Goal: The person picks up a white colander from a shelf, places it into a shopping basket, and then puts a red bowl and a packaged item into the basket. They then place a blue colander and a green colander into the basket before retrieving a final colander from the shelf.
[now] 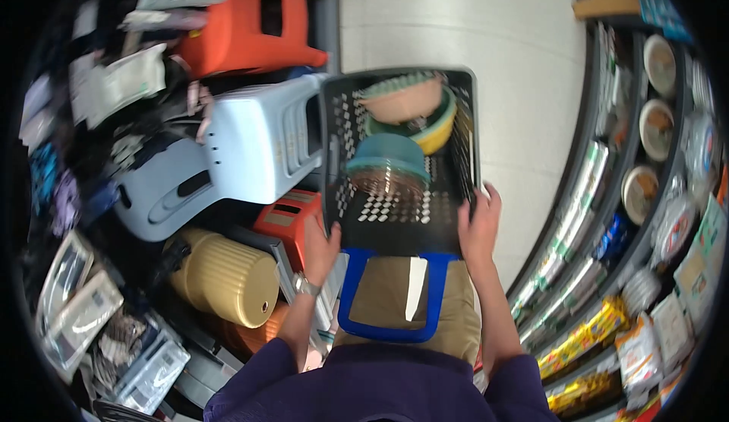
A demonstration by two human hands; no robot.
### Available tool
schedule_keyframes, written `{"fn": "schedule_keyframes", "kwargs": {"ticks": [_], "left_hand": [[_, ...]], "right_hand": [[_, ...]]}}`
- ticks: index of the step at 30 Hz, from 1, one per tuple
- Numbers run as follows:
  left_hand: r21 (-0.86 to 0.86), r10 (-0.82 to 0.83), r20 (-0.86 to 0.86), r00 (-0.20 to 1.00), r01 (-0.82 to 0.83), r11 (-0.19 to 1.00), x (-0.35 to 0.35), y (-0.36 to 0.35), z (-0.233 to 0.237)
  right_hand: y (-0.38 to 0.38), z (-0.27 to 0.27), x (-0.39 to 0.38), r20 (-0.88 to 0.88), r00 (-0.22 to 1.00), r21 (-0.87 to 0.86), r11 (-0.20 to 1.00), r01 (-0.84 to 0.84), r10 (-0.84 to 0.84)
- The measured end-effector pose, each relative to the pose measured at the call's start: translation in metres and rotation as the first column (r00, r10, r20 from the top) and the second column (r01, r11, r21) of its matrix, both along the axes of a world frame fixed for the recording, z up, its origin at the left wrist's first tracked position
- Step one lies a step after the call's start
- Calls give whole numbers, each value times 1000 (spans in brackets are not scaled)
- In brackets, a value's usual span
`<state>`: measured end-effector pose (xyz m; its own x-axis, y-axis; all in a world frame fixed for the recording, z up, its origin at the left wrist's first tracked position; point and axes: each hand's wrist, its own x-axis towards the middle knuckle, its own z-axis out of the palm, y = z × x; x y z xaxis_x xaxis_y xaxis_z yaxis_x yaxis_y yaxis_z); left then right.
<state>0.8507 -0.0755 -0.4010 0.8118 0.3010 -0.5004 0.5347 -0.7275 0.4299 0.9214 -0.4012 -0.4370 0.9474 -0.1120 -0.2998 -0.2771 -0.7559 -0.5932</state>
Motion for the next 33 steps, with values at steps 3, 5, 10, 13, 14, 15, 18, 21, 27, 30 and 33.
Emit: {"fn": "schedule_keyframes", "kwargs": {"ticks": [3, 5, 10, 13, 14, 15, 18, 21, 27, 30, 33], "left_hand": [[-2, 83, -98, 992, -83, 997, -46, -10, 41], [-43, 265, -385, 884, -304, 952, -54, -24, 80], [-194, 276, -575, 770, -457, 868, -81, -24, 52], [-4, 147, -280, 949, -154, 988, -82, -11, -9], [-23, 201, -285, 937, -216, 976, -60, -7, -8], [-42, 254, -288, 923, -277, 960, -32, 0, -8], [243, 5, 60, 998, -19, 970, 11, 3, -25], [482, -106, 46, 993, 71, 873, 55, 7, -28], [220, -54, -105, 993, 76, 973, 49, 37, -112], [197, -76, -74, 994, 89, 976, 52, 35, -121], [221, -67, -51, 996, 77, 972, 70, 31, -123]], "right_hand": [[-5, 27, -27, -26, 999, -89, 995, -48, 46], [-5, 35, -49, -19, 998, -124, 991, -56, 54], [-12, -2, -59, -281, 960, -101, 995, -21, -9], [-2, -30, -22, -250, 968, -77, 997, -10, -9], [1, -38, -10, -247, 969, -78, 997, -14, -6], [4, -48, 3, -223, 975, -99, 995, -3, -19], [3, -82, 44, -181, 983, -147, 989, -29, 2], [0, -105, 67, -183, 981, -213, 971, -110, 71], [0, -113, 74, -205, 974, -310, 938, -156, 94], [-2, -120, 71, -166, 982, -315, 940, -134, 85], [-8, -118, 71, -167, 985, -327, 940, -97, 43]]}}
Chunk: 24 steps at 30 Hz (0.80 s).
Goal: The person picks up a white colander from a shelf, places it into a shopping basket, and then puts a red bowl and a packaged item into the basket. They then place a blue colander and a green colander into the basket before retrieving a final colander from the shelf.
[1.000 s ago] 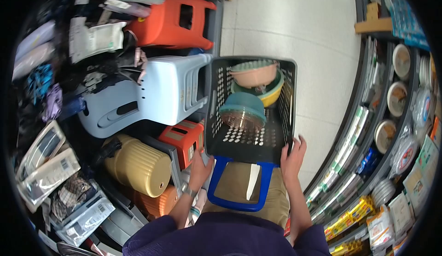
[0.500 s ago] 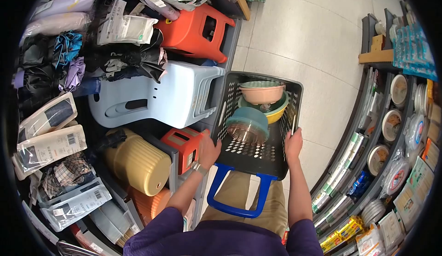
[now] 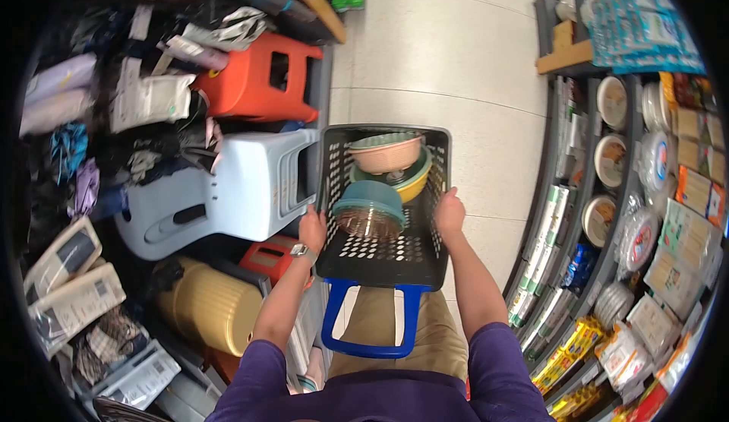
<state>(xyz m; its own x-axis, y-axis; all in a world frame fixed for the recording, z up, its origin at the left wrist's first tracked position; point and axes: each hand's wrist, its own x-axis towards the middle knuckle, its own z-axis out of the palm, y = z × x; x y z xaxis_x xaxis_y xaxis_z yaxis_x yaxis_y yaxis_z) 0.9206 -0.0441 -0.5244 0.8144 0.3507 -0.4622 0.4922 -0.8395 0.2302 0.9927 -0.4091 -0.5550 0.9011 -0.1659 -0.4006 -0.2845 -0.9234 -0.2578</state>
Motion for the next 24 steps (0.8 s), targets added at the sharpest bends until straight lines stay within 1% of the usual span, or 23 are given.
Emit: {"fn": "schedule_keyframes", "kwargs": {"ticks": [2, 3, 5, 10, 13, 14, 15, 18, 19, 21, 23, 24], "left_hand": [[59, -15, 56, 998, 11, 998, 12, -7, 2], [50, -21, 55, 998, 18, 999, 17, -7, 2], [41, -96, 71, 993, 93, 995, 28, -4, 4], [10, -84, 83, 993, 83, 996, 48, -5, 6], [17, -95, 123, 988, 93, 995, 62, -3, -1], [28, -91, 123, 988, 88, 996, 71, -5, -4], [49, -77, 114, 990, 72, 996, 76, -3, -2], [26, -40, 123, 992, 37, 999, 96, -4, 9], [18, -35, 121, 992, 33, 999, 102, -7, 15], [11, -16, 113, 994, 14, 1000, 109, -8, 18], [-16, 13, 104, 995, -12, 1000, 112, -4, 13], [-20, 19, 137, 990, -16, 1000, 113, -5, 11]], "right_hand": [[-1, 4, 3, -18, 999, 16, 999, 40, -40], [-3, 4, 4, -18, 999, 7, 999, 47, -47], [-5, 3, 7, -22, 997, 31, 997, 74, -74], [-6, 4, 29, 9, 999, 50, 997, 52, -53], [-5, 5, 48, 38, 998, 32, 998, 45, -46], [-6, -7, 52, 35, 998, -9, 999, 46, -45], [-7, -8, 56, 36, 998, 7, 999, 43, -43], [-7, -6, 75, -47, 997, 27, 997, 69, -68], [-8, -9, 77, 1, 997, 25, 997, 77, -77], [-11, -10, 82, 28, 998, 47, 998, 50, -51], [-9, -5, 88, 18, 999, 23, 999, 38, -38], [-9, -4, 89, 17, 999, 28, 999, 28, -29]]}}
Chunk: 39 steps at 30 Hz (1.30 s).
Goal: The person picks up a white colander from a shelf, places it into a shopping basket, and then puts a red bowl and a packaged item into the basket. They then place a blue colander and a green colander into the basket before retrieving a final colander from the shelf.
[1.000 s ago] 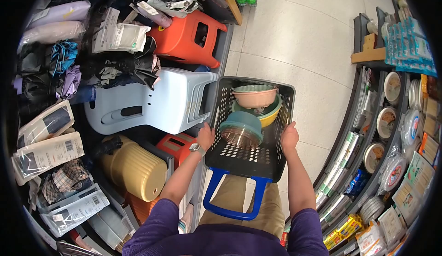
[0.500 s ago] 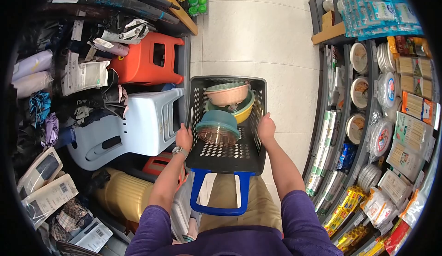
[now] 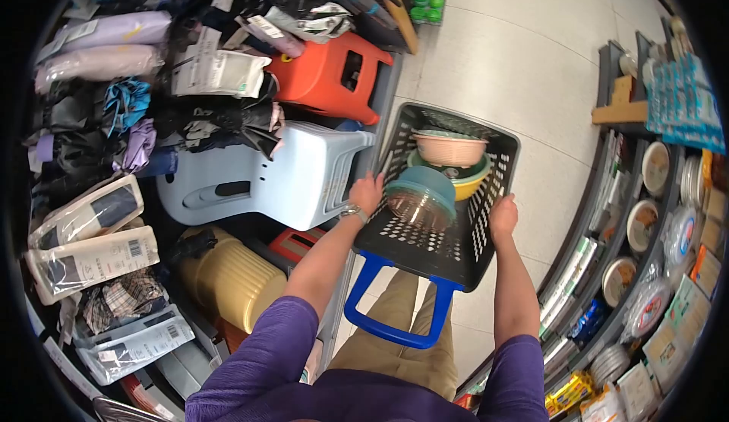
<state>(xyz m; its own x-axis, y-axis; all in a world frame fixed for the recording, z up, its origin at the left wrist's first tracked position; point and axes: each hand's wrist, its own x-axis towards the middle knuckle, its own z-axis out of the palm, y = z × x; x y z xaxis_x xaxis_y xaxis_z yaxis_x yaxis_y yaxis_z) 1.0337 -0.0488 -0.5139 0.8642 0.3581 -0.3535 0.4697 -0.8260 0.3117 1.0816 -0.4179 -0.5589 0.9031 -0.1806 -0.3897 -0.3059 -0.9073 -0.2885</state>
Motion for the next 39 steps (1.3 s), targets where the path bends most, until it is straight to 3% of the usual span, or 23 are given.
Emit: {"fn": "schedule_keyframes", "kwargs": {"ticks": [5, 12, 31, 39], "left_hand": [[58, -31, 14, 999, 30, 998, 4, 0, -11], [-19, -60, -35, 998, 59, 998, 19, 3, -3], [-62, -25, 49, 998, 28, 998, 85, 2, -10], [84, -70, -149, 986, 83, 993, 124, -1, -4]], "right_hand": [[0, 1, 8, 13, 999, -26, 999, -30, 30], [-4, -9, 21, 25, 998, -60, 997, -57, 58], [-11, -15, 87, 45, 996, -42, 996, -78, 80], [-18, -34, 130, -23, 996, 21, 996, -83, 83]]}}
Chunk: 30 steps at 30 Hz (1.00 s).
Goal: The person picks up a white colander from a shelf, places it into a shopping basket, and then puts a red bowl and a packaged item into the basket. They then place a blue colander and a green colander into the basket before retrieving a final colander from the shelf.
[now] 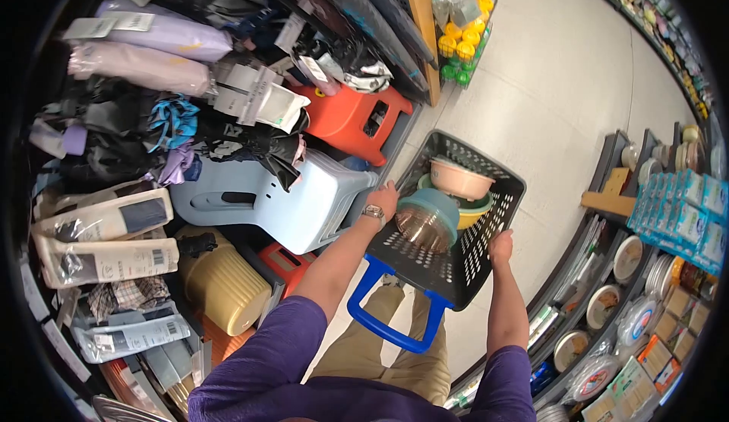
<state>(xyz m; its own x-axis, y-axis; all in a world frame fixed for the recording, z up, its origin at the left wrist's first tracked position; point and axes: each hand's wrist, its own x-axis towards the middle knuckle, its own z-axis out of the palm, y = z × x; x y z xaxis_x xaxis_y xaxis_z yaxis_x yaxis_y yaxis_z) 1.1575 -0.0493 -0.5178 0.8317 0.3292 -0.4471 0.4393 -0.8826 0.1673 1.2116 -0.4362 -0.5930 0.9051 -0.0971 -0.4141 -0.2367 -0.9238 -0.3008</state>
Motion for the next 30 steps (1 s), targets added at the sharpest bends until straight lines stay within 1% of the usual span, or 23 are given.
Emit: {"fn": "schedule_keyframes", "kwargs": {"ticks": [2, 3, 4, 6, 8, 9, 10, 11, 12, 13, 14, 15, 17, 18, 19, 20, 21, 22, 23, 24, 26, 28, 30], "left_hand": [[261, -107, -6, 994, 105, 960, -6, -8, 6], [185, -61, -63, 996, 72, 980, -1, -13, 30], [273, -111, 59, 992, 91, 958, -14, -16, 13], [171, -154, 104, 983, 135, 976, -32, -30, 67], [48, -156, 176, 972, 149, 988, -64, -47, 109], [-13, -134, 245, 960, 141, 990, -79, -54, 135], [-133, -90, 145, 985, 110, 985, -91, -60, 170], [-155, -91, 185, 978, 121, 981, -108, -65, 194], [-162, -50, 201, 978, 83, 983, -125, -72, 218], [-168, -8, 217, 976, 46, 985, -141, -78, 239], [-134, -1, 261, 965, 38, 990, -159, -84, 252], [-103, 1, 250, 968, 25, 994, -177, -89, 262], [-75, 38, 238, 970, -20, 997, -204, -105, 292], [-69, 61, 241, 969, -45, 997, -213, -113, 311], [-69, 93, 237, 967, -79, 995, -225, -125, 326], [-68, 127, 243, 962, -113, 991, -238, -135, 329], [-25, 98, 263, 960, -95, 995, -246, -138, 327], [18, 77, 275, 958, -85, 996, -257, -143, 327], [-75, 156, 210, 965, -143, 987, -262, -146, 335], [-69, 214, 214, 953, -204, 977, -267, -149, 338], [-89, 261, 161, 952, -250, 964, -282, -151, 336], [-130, 393, 109, 913, -378, 916, -295, -152, 348], [-168, 487, 66, 871, -472, 866, -312, -145, 355]], "right_hand": [[-11, 4, 4, -159, 986, 107, 994, -29, 45], [-7, 22, 7, -136, 989, 70, 997, -43, 52], [-1, 43, 3, -115, 992, 32, 998, -54, 58], [13, 95, -15, 106, 977, -41, 983, -181, 185], [15, 119, -47, 326, 876, -121, 934, -335, 356], [19, 142, -61, 212, 909, 22, 928, -372, 359], [25, 173, -77, 93, 921, 166, 906, -388, 378], [28, 195, -95, 46, 932, 334, 874, -353, 359], [32, 206, -115, -18, 916, 395, 844, -362, 402], [33, 218, -136, -5, 907, 550, 759, -349, 421], [44, 258, -148, -30, 862, 549, 729, -409, 506], [50, 271, -167, -54, 853, 588, 707, -393, 520], [63, 324, -181, -95, 718, 601, 615, -511, 689], [69, 332, -188, -82, 703, 598, 599, -532, 706], [70, 335, -199, 167, 624, 467, 496, -732, 764], [69, 336, -207, 393, 471, 286, 382, -879, 789], [71, 337, -210, 252, 495, 355, 396, -847, 832], [73, 335, -207, 265, 456, 352, 355, -866, 850], [75, 331, -204, 135, 487, 415, 396, -819, 863], [76, 328, -198, -2, 492, 462, 437, -772, 870], [82, 325, -182, -35, 385, 450, 358, -818, 922], [91, 332, -168, -113, 299, 409, 318, -855, 948], [102, 345, -162, -86, 266, 384, 278, -880, 960]]}}
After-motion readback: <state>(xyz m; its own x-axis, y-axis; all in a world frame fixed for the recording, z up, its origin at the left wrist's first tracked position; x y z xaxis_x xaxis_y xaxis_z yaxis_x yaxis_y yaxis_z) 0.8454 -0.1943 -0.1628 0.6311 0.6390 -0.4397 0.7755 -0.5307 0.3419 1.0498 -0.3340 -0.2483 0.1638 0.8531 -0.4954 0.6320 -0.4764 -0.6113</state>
